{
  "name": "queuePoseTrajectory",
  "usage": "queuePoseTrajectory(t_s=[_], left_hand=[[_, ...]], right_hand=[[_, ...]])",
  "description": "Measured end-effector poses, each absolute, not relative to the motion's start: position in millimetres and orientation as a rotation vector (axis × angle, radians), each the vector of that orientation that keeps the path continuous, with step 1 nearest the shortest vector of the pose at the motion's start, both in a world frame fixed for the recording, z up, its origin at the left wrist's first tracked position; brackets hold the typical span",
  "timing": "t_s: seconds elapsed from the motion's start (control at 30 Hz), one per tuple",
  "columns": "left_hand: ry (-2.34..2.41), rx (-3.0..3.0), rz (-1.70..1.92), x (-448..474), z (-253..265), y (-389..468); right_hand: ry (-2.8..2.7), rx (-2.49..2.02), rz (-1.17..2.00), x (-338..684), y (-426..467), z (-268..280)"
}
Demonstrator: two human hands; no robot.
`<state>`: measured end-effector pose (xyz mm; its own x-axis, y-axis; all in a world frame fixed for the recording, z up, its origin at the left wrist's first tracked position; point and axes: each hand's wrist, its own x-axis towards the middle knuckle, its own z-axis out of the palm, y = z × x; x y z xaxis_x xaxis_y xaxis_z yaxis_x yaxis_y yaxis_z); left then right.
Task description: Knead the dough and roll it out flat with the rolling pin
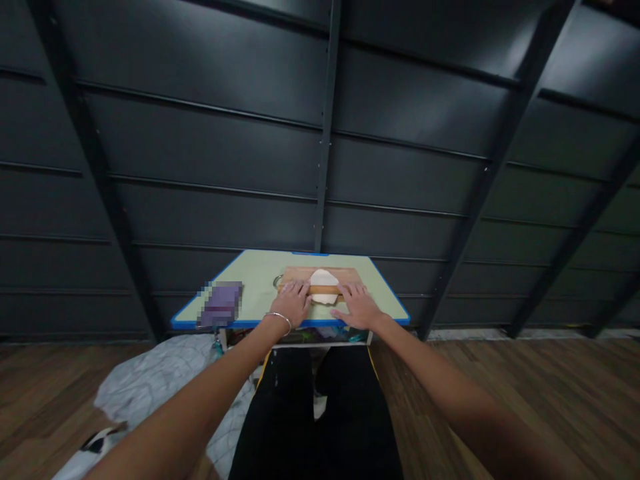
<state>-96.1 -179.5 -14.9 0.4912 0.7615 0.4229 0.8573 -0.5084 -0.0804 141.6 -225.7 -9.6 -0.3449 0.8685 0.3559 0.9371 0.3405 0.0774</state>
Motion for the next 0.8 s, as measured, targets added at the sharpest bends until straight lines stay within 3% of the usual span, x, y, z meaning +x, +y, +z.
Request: queuePoseTrajectory(t_s=[0.33,0.8], left_hand=[[-1.443,-2.434,-0.568,-92,-19,-182],[-1.371,-2.457,-0.654,-99,-28,-185]], right_hand=[[-2.413,-1.604,-0.266,139,-206,9],[-2.224,-1.647,-0.345,134,-212,-20]])
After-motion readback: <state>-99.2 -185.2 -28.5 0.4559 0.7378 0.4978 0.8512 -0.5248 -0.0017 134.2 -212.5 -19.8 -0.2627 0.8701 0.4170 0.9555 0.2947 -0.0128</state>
